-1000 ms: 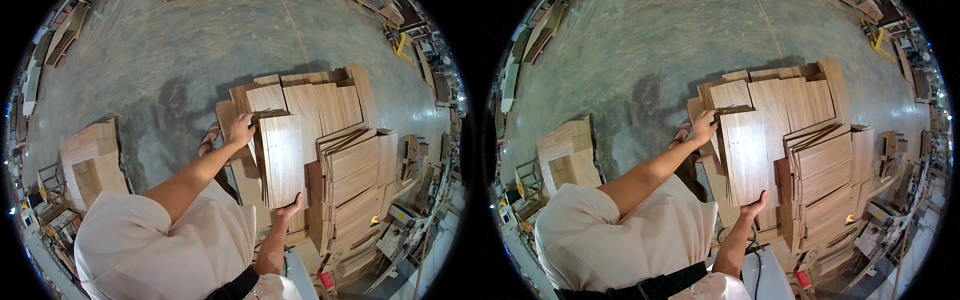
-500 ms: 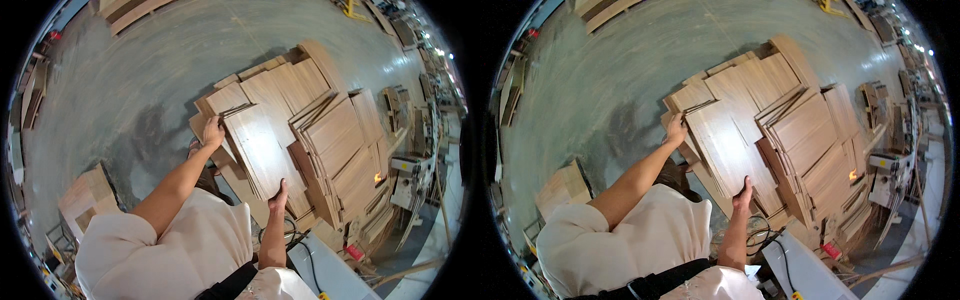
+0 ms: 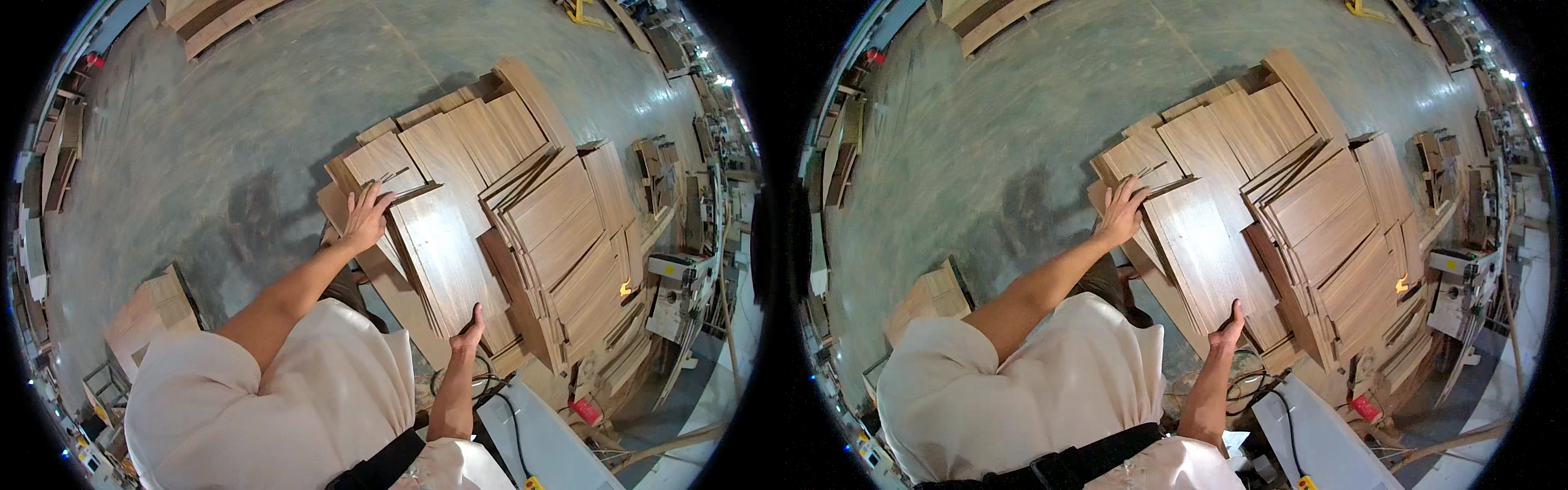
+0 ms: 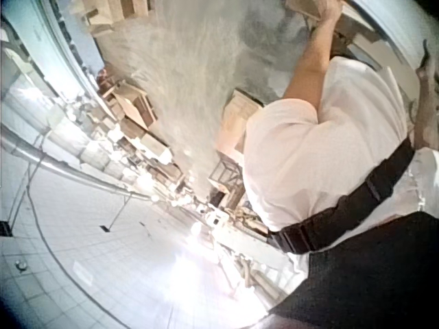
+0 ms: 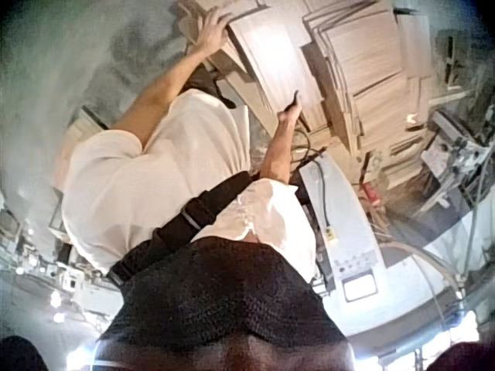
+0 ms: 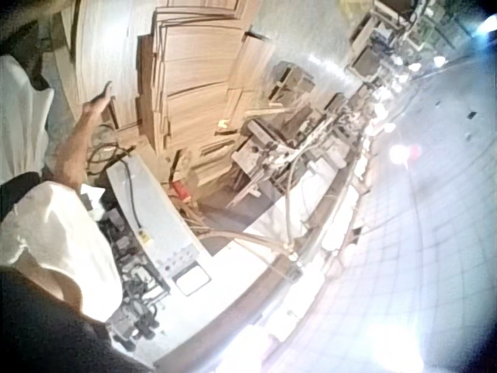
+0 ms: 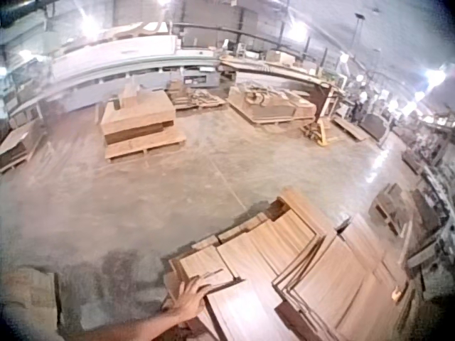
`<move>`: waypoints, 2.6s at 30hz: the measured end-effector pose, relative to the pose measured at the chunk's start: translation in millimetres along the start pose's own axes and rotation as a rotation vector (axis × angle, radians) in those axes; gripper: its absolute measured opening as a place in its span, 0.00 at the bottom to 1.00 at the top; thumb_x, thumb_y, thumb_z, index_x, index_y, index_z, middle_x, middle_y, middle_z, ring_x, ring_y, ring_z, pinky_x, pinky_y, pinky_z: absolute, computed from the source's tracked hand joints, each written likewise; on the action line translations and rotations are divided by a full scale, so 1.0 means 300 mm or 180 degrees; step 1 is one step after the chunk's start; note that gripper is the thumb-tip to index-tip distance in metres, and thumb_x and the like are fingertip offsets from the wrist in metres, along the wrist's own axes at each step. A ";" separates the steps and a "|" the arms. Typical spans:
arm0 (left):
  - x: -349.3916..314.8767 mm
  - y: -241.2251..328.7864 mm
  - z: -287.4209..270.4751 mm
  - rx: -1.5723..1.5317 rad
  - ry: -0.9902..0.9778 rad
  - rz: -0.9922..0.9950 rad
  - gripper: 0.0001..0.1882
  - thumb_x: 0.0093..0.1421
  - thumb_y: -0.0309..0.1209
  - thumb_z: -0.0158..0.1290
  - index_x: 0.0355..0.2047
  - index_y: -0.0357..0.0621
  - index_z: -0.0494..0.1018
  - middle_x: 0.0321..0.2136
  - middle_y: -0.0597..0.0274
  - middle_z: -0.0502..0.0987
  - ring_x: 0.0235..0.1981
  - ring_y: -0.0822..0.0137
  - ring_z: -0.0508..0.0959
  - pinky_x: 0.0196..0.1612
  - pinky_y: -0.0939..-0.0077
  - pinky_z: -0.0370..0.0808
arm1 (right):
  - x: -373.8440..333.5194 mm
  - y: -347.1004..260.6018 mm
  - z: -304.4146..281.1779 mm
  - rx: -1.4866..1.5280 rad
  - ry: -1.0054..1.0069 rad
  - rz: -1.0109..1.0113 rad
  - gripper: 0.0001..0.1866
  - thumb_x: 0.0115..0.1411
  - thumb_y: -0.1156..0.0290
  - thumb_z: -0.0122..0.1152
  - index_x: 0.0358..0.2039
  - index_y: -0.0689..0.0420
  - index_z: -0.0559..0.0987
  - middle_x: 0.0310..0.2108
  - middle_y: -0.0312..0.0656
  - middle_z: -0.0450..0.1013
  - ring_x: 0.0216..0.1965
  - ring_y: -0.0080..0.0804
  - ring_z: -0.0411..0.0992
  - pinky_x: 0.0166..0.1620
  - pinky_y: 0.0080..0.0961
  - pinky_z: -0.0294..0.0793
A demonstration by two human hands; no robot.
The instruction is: The person feeds stacks of wooden boards into a processing machine and then carries another stack of boards to place them on a workbench.
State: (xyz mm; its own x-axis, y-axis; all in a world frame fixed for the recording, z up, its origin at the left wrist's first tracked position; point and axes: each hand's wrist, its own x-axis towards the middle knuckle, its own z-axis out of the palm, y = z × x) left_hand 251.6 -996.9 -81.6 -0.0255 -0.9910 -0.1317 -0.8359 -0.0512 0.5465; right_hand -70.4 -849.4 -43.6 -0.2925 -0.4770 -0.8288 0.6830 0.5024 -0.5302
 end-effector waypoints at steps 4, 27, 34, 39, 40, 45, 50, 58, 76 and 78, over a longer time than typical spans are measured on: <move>0.029 0.059 -0.097 -0.0411 -0.0116 -0.0867 0.38 0.57 0.29 0.56 0.66 0.54 0.52 0.67 0.51 0.46 0.69 0.50 0.45 0.66 0.36 0.44 | 0.008 0.032 -0.047 0.0296 -0.0207 -0.0208 0.37 0.55 0.54 0.63 0.62 0.57 0.63 0.59 0.45 0.65 0.57 0.49 0.64 0.58 0.49 0.65; -0.225 0.470 -0.022 -0.5848 -0.1853 -0.2686 0.31 0.56 0.47 0.57 0.57 0.47 0.65 0.52 0.62 0.71 0.55 0.60 0.69 0.57 0.58 0.66 | -0.370 0.044 -0.051 0.0546 0.0149 -0.1197 0.38 0.52 0.54 0.65 0.59 0.61 0.65 0.55 0.47 0.67 0.56 0.45 0.67 0.57 0.45 0.67; -0.262 0.712 -0.270 -0.4585 -0.1654 0.0104 0.39 0.48 0.39 0.66 0.56 0.38 0.61 0.50 0.54 0.69 0.54 0.62 0.67 0.57 0.65 0.65 | -0.355 0.056 -0.081 0.1694 -0.0454 -0.1277 0.44 0.56 0.38 0.56 0.65 0.51 0.59 0.63 0.39 0.60 0.63 0.44 0.57 0.64 0.48 0.56; -0.345 0.790 -0.313 -0.3260 -0.1529 0.1787 0.53 0.47 0.33 0.67 0.61 0.32 0.40 0.57 0.47 0.57 0.61 0.57 0.58 0.63 0.61 0.57 | -0.342 0.020 0.047 0.2676 -0.0622 -0.1586 0.47 0.57 0.28 0.40 0.67 0.49 0.55 0.67 0.40 0.52 0.67 0.45 0.51 0.67 0.47 0.53; -0.356 0.806 -0.346 -0.3245 -0.1435 0.2025 0.53 0.47 0.33 0.67 0.61 0.32 0.40 0.57 0.47 0.58 0.61 0.57 0.58 0.62 0.60 0.57 | -0.312 0.018 0.051 0.2622 -0.0819 -0.1656 0.47 0.57 0.28 0.40 0.67 0.49 0.55 0.67 0.40 0.53 0.66 0.45 0.52 0.66 0.47 0.54; -0.352 0.941 -0.476 -0.3357 -0.0969 0.3211 0.55 0.46 0.34 0.66 0.63 0.32 0.38 0.56 0.40 0.59 0.58 0.51 0.63 0.60 0.57 0.60 | -0.351 -0.038 0.085 0.2686 -0.1334 -0.1742 0.45 0.59 0.30 0.38 0.67 0.49 0.54 0.66 0.43 0.55 0.64 0.47 0.56 0.65 0.46 0.59; -0.344 1.002 -0.539 -0.3068 -0.0663 0.3944 0.67 0.44 0.49 0.70 0.66 0.34 0.33 0.58 0.31 0.56 0.57 0.42 0.64 0.59 0.51 0.62 | -0.555 -0.182 0.222 0.2914 -0.1824 -0.1469 0.42 0.61 0.32 0.37 0.67 0.49 0.55 0.64 0.45 0.58 0.62 0.47 0.60 0.63 0.46 0.64; -0.212 1.096 -0.650 -0.3014 -0.1239 0.4841 0.71 0.29 0.66 0.68 0.66 0.40 0.47 0.64 0.39 0.53 0.64 0.43 0.58 0.64 0.53 0.58 | -0.524 -0.127 0.162 0.2963 -0.2483 -0.1111 0.38 0.64 0.37 0.36 0.65 0.51 0.58 0.62 0.46 0.61 0.60 0.47 0.63 0.62 0.47 0.65; -0.158 1.188 -0.704 -0.2980 -0.1770 0.4796 0.22 0.55 0.38 0.63 0.48 0.45 0.71 0.54 0.53 0.71 0.56 0.57 0.70 0.55 0.65 0.68 | -0.437 0.038 0.083 0.2727 -0.2304 -0.0861 0.28 0.68 0.48 0.38 0.58 0.56 0.68 0.54 0.48 0.70 0.52 0.47 0.71 0.56 0.49 0.72; -0.181 1.209 -0.730 -0.3021 -0.1668 0.4739 0.11 0.55 0.28 0.58 0.40 0.43 0.75 0.47 0.57 0.75 0.54 0.57 0.71 0.55 0.64 0.68 | -0.446 0.048 0.074 0.2783 -0.2233 -0.0809 0.28 0.68 0.48 0.39 0.58 0.55 0.68 0.53 0.48 0.71 0.51 0.46 0.72 0.55 0.49 0.73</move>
State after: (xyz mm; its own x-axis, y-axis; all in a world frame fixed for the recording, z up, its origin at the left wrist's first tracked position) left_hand 69.8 -988.7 304.8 -0.6692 -0.1493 0.7280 0.5850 0.4983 0.6399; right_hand -6.8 -794.4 63.6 -0.2387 -0.9274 -0.2881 0.9689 -0.2075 -0.1350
